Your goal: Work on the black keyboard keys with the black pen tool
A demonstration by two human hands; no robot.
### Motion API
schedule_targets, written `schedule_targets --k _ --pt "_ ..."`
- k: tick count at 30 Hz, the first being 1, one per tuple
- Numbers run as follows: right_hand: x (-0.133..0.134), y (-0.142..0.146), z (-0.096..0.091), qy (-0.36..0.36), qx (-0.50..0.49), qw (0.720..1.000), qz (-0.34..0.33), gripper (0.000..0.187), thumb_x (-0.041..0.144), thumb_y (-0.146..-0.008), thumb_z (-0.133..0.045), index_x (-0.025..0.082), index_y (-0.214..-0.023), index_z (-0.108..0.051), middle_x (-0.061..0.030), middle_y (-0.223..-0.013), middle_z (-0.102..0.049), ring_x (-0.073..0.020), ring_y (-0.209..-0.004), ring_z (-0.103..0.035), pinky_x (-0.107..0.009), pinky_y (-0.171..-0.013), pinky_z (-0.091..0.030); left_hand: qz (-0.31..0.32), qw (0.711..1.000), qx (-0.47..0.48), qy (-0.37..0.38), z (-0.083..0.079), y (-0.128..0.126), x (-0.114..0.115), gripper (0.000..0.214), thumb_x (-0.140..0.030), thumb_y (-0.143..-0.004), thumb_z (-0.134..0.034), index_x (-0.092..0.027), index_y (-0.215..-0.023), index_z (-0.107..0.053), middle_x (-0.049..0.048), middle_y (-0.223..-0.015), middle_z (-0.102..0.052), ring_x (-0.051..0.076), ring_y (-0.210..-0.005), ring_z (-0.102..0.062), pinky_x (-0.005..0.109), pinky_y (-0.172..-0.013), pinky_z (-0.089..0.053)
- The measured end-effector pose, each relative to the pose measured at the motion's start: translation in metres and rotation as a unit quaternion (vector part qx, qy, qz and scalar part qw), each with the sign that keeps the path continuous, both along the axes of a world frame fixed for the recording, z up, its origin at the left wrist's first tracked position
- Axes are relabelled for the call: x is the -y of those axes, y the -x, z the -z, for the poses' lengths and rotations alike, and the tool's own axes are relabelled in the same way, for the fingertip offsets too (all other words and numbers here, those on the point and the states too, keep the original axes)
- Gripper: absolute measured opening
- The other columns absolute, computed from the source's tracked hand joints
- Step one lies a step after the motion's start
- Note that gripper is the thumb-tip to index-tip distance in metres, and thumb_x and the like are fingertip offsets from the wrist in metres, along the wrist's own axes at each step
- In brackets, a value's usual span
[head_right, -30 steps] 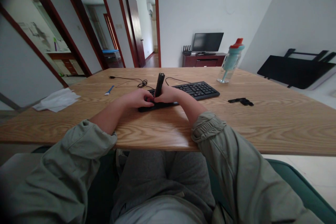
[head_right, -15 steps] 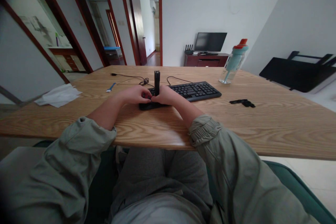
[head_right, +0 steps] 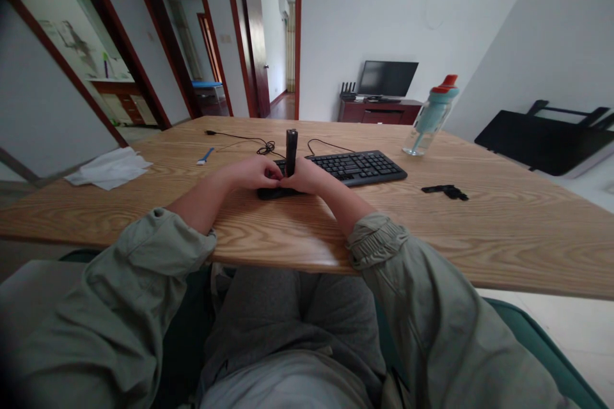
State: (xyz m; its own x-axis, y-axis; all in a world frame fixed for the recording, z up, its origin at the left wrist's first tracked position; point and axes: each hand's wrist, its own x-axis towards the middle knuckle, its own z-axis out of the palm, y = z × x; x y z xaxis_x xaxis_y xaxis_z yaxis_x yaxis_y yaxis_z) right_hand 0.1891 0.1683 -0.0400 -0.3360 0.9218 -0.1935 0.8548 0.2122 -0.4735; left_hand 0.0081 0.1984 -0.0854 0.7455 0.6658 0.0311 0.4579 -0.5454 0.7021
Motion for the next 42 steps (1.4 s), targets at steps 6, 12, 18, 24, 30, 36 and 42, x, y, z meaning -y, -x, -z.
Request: schedule_targets --k 6,12,18,24,30,36,42 --pt "-0.003 -0.008 0.007 -0.001 -0.059 0.998 -0.02 0.016 0.023 -0.07 -0.075 0.016 -0.084 -0.07 -0.0031 -0.083 -0.071 -0.0147 -0.071 -0.06 -0.025 -0.065 -0.047 -0.014 1.0 0.018 -0.01 0.0 -0.004 0.003 0.024 -0.025 -0.08 -0.062 -0.012 -0.089 -0.079 0.0044 -0.077 -0.072 0.013 -0.065 -0.056 0.027 -0.063 -0.038" --pt "-0.005 -0.014 0.011 -0.001 -0.048 0.999 -0.022 0.008 0.018 -0.074 -0.068 0.016 -0.082 -0.07 -0.0043 -0.082 -0.072 -0.0159 -0.074 -0.062 -0.025 -0.068 -0.048 -0.03 0.999 0.0 -0.01 -0.005 -0.008 0.011 0.026 -0.032 -0.08 -0.069 -0.011 -0.089 -0.079 0.0051 -0.074 -0.071 0.014 -0.062 -0.053 0.028 -0.062 -0.037" --pt "-0.002 -0.015 0.006 0.005 -0.04 0.999 -0.034 0.011 0.024 -0.076 -0.067 0.016 -0.083 -0.069 -0.0039 -0.083 -0.071 -0.0168 -0.076 -0.062 -0.027 -0.072 -0.048 -0.059 0.998 -0.015 -0.03 -0.004 -0.012 0.013 0.025 -0.034 -0.078 -0.069 -0.013 -0.087 -0.078 0.0057 -0.075 -0.071 0.015 -0.062 -0.054 0.029 -0.06 -0.036" --pt "-0.002 -0.007 -0.017 -0.098 -0.255 0.958 0.082 0.04 0.052 -0.081 -0.063 0.019 -0.105 -0.063 -0.0057 -0.102 -0.069 -0.0196 -0.099 -0.064 -0.03 -0.085 -0.049 -0.061 0.998 -0.009 -0.02 -0.005 -0.013 0.011 0.023 -0.036 -0.077 -0.07 -0.018 -0.088 -0.078 0.0033 -0.079 -0.073 0.014 -0.065 -0.058 0.027 -0.061 -0.038" --pt "-0.005 0.023 -0.015 -0.058 -0.368 0.92 0.12 0.06 0.079 -0.084 -0.042 0.021 -0.092 -0.056 -0.0043 -0.078 -0.061 -0.017 -0.074 -0.062 -0.029 -0.07 -0.051 -0.06 0.998 0.006 -0.014 -0.002 -0.011 0.007 0.026 -0.042 -0.075 -0.072 -0.018 -0.083 -0.078 0.0035 -0.078 -0.074 0.014 -0.066 -0.059 0.025 -0.06 -0.039" --pt "-0.004 0.041 -0.009 -0.087 -0.323 0.933 0.132 0.065 0.084 -0.087 -0.032 0.022 -0.084 -0.052 -0.0022 -0.066 -0.052 -0.0163 -0.063 -0.054 -0.028 -0.061 -0.047 -0.047 0.999 0.009 0.002 0.0 -0.009 0.005 0.024 -0.038 -0.077 -0.073 -0.017 -0.087 -0.078 0.0037 -0.081 -0.075 0.015 -0.069 -0.061 0.025 -0.061 -0.04" --pt "-0.002 0.048 -0.007 -0.069 -0.346 0.925 0.142 0.062 0.082 -0.087 -0.037 0.022 -0.081 -0.053 -0.0013 -0.061 -0.05 -0.0162 -0.059 -0.052 -0.027 -0.054 -0.043 -0.038 0.998 0.046 -0.007 0.007 -0.01 0.004 0.022 -0.028 -0.078 -0.075 -0.009 -0.089 -0.074 0.0081 -0.083 -0.074 0.015 -0.07 -0.059 0.028 -0.065 -0.041"
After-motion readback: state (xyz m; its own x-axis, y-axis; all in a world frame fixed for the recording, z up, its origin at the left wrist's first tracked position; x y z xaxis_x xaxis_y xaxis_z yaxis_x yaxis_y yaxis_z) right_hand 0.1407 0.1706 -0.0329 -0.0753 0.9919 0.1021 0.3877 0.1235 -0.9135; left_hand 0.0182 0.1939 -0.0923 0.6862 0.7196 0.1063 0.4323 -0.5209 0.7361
